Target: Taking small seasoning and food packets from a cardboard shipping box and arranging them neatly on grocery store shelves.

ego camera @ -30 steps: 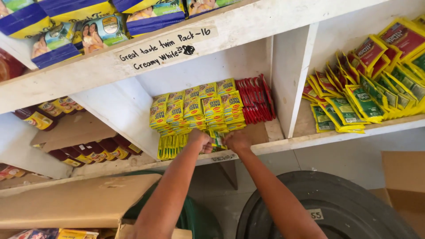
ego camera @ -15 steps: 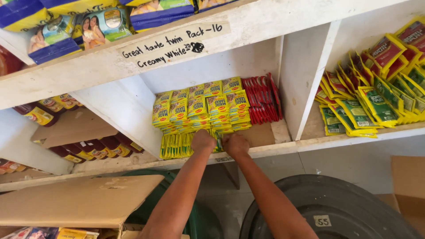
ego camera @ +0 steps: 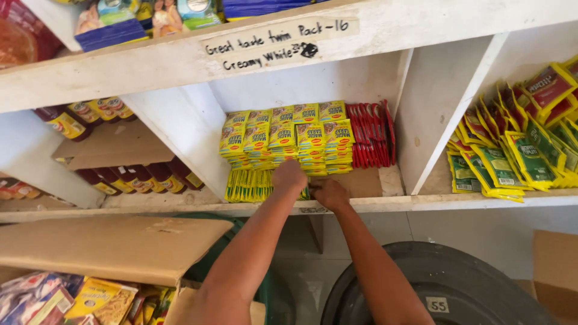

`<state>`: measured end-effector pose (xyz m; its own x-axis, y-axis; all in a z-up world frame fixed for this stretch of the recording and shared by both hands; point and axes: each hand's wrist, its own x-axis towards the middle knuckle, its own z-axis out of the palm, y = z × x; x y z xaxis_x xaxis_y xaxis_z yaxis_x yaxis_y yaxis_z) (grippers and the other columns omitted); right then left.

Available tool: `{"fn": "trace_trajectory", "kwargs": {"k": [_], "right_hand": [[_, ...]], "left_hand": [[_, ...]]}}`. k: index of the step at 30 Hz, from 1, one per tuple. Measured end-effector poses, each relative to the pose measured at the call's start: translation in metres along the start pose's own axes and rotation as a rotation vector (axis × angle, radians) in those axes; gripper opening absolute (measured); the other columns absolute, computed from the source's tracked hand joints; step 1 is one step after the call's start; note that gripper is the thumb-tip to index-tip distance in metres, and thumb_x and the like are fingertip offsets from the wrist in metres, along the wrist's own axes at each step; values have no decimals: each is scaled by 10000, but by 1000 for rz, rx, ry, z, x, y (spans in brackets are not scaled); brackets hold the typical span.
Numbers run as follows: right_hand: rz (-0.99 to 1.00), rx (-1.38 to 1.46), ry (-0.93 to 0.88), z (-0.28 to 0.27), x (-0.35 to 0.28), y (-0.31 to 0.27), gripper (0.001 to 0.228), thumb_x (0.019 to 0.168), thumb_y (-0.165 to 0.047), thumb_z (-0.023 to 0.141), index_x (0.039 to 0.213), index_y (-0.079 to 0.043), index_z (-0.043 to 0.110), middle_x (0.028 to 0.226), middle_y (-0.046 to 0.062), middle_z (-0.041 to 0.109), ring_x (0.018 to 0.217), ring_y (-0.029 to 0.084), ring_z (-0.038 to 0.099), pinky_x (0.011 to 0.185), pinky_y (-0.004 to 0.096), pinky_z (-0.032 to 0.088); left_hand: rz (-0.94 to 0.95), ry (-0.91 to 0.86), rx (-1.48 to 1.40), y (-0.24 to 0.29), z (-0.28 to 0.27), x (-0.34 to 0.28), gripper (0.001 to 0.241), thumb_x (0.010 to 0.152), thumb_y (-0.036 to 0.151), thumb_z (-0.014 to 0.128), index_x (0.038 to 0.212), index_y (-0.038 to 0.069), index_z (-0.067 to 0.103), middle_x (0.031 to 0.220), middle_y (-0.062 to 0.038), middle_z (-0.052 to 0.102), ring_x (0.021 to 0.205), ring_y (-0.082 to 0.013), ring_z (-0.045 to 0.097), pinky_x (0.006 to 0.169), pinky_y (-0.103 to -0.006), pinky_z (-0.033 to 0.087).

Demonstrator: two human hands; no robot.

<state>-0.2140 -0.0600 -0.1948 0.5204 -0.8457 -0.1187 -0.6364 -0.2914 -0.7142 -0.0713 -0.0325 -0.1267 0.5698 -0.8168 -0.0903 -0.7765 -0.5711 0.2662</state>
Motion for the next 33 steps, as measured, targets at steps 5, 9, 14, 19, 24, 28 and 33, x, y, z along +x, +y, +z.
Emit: {"fn": "trace_trajectory", "kwargs": {"k": [5, 9, 14, 19, 24, 28, 33], "right_hand": [[-54, -37, -36, 9, 9, 17, 437, 843, -499, 623, 1201, -293, 764, 1170, 110, 749, 1101, 337, 681, 978, 467, 515], [-230, -62, -33, 42, 51, 82, 578, 947, -575, 470, 1253, -143, 703, 1191, 181, 711, 1137, 375, 629, 1001, 483, 452], [-286, -41, -143, 34, 69, 66, 587, 1011, -536, 421, 1273, -100, 715, 1292, 150, 708, 1184, 339, 624, 1057, 440, 434], [-127, 87, -75, 7, 35, 36, 438, 985, -420, 640, 1156, -39, 771, 981, 155, 789, 899, 276, 723, 856, 406, 517], [-195, 475, 233, 10, 30, 46, 253, 1029, -174, 708, 1191, 19, 731, 976, 95, 710, 767, 168, 650, 685, 308, 527], [-475, 507, 316, -20, -28, -37, 199, 1073, -109, 674, 1231, 4, 719, 973, 40, 704, 819, 87, 642, 734, 250, 555], [-679, 469, 227, -50, -171, -195, 194, 1079, -74, 663, 1249, 2, 715, 1001, 45, 706, 871, 88, 648, 793, 245, 543]], "left_hand": [[171, 55, 116, 38, -95, -31, 244, 864, 190, 667, 1073, 111, 764, 1117, -147, 752, 1052, -317, 742, 845, -456, 610], [381, 120, 174, 47, -172, -99, 212, 746, 147, 712, 944, 98, 771, 1000, -142, 762, 955, -308, 751, 787, -454, 610], [518, 206, 114, 8, -251, -204, 190, 719, 153, 686, 876, 89, 773, 940, -146, 766, 907, -337, 752, 737, -480, 609], [506, 179, 33, -47, -294, -279, 192, 705, 161, 685, 865, 74, 749, 904, -133, 759, 890, -327, 748, 710, -482, 601], [358, 254, 49, -140, -328, -323, 303, 765, 326, 768, 878, 48, 722, 921, -173, 728, 905, -376, 713, 748, -520, 567], [117, 143, 51, -224, -347, -347, 343, 811, 422, 793, 759, 87, 743, 861, -174, 731, 867, -365, 717, 800, -505, 561], [-60, 15, 92, -307, -312, -350, 279, 747, 317, 831, 715, 48, 762, 820, -156, 739, 822, -322, 730, 770, -481, 569]]}}
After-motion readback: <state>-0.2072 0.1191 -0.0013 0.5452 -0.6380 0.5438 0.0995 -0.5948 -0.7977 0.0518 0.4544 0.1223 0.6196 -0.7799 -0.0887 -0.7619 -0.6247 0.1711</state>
